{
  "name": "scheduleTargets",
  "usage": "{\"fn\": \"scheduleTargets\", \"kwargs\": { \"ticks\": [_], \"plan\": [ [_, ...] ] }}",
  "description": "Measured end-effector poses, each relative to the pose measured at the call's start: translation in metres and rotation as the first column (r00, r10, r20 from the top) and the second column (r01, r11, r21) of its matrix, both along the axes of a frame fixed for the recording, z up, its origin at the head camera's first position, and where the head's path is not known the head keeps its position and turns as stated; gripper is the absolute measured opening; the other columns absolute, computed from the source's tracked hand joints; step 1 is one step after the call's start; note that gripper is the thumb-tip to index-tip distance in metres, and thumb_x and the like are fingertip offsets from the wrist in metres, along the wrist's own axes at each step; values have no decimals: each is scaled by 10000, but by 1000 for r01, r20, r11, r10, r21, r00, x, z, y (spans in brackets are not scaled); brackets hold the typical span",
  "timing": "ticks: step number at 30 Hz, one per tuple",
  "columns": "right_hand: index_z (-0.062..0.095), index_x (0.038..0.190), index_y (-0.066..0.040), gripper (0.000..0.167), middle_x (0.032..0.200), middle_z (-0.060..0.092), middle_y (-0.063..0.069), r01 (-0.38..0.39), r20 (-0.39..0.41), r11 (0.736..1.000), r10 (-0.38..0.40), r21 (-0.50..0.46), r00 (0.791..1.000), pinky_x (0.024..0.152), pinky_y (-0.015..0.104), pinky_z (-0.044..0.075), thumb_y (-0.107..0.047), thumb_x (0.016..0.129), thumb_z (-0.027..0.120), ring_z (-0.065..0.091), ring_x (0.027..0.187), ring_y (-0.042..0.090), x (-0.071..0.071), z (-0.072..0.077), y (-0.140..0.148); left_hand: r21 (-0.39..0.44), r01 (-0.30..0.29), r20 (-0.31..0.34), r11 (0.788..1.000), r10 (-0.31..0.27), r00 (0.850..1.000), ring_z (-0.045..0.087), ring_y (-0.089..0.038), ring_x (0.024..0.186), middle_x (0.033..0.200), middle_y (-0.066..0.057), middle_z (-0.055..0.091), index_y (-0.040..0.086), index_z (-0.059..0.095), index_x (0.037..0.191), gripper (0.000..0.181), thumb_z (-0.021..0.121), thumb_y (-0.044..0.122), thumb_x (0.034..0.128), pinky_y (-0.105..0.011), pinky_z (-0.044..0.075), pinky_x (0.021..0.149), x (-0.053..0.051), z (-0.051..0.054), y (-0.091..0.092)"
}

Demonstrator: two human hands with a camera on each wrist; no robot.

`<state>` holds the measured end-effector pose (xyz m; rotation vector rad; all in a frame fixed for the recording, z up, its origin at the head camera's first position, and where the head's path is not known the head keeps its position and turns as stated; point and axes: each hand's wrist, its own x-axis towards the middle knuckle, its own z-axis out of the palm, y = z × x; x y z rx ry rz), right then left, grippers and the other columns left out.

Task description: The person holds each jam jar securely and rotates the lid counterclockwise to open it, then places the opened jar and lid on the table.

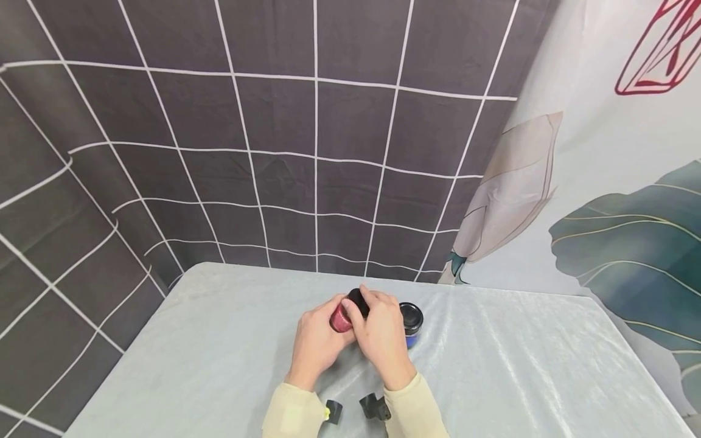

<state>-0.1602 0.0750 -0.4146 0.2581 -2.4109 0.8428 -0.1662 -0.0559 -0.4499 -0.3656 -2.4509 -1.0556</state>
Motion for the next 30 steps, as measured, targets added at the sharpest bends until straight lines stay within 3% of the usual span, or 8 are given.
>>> {"fn": "scheduleTargets", "kwargs": {
  "ticks": [30],
  "plan": [
    [713, 1144, 74, 415, 1069, 723, 212, -40, -31, 998, 41, 37, 999, 874, 491, 510, -273, 916, 719, 665, 936, 397, 0, -1, 3, 0, -1, 25, 1000, 1, 1000, 726, -210, 894, 1066, -22, 756, 127, 729, 1201, 541, 873, 318, 715, -380, 568, 777, 0, 0, -1]
  ]
}}
